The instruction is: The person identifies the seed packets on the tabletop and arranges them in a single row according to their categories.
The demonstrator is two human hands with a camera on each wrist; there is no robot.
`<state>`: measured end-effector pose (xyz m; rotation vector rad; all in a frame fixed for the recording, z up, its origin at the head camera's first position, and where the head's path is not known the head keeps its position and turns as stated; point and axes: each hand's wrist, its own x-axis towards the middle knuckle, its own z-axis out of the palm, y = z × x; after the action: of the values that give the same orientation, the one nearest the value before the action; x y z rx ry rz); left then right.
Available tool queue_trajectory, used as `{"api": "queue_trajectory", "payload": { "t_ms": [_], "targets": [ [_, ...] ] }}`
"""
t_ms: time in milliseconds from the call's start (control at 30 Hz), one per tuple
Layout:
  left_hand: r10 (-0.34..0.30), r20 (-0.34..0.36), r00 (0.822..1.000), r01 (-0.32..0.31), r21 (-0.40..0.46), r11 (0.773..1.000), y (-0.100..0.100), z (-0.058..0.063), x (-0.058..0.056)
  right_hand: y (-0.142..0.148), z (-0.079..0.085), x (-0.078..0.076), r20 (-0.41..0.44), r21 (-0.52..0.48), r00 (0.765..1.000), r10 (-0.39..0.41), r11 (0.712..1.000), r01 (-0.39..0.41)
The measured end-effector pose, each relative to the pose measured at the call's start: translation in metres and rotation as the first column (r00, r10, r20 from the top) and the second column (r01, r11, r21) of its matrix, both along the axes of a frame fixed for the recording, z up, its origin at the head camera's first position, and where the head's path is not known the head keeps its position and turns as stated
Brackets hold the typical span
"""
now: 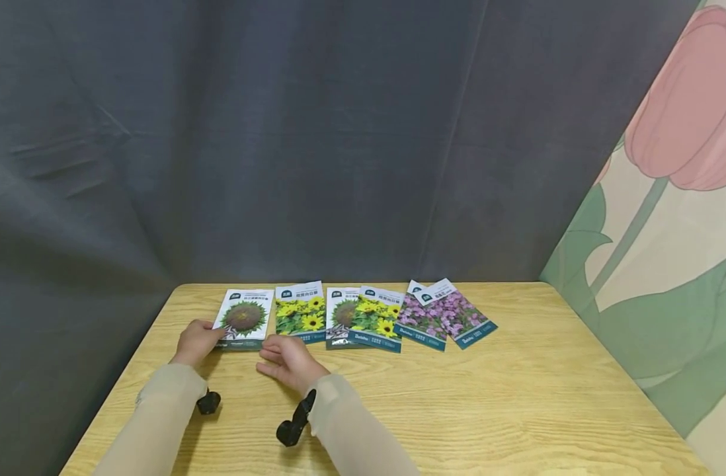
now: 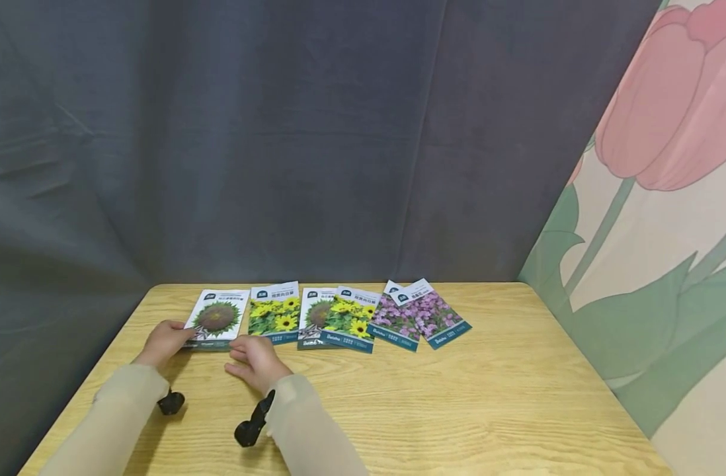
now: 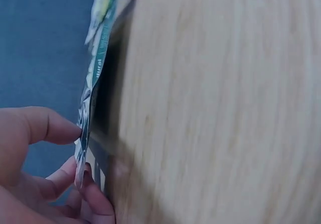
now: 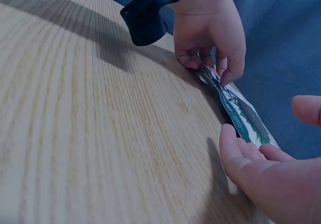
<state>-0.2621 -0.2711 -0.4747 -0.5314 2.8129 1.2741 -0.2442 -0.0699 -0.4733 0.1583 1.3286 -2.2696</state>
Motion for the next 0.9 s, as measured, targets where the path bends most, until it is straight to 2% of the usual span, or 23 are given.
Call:
{"api": "queue_trajectory", "payload": {
  "t_ms": [167, 467, 700, 900],
  "targets": [
    [0.038, -0.003, 0.999, -0.037, 0.096, 0.995, -0.002, -0.002, 0.008, 0.001, 0.0, 0.002, -0.003, -0.002, 1.0, 0.01, 1.0, -0.01],
    [0.018, -0.038, 0.999, -0.007, 0.284, 0.959, -0.005, -0.007, 0.033, 0.005, -0.007, 0.007, -0.035, -0.019, 0.999, 0.037, 0.999, -0.038],
    [0.004, -0.046, 0.999, 0.012, 0.349, 0.937, -0.005, -0.008, 0.049, 0.004, -0.012, 0.011, -0.111, 0.084, 0.993, 0.045, 0.996, -0.035],
    [-0.012, -0.047, 0.999, 0.03, 0.403, 0.915, -0.005, -0.007, 0.059, 0.004, -0.013, 0.016, -0.184, 0.109, 0.982, 0.045, 0.994, -0.025]
  ]
}}
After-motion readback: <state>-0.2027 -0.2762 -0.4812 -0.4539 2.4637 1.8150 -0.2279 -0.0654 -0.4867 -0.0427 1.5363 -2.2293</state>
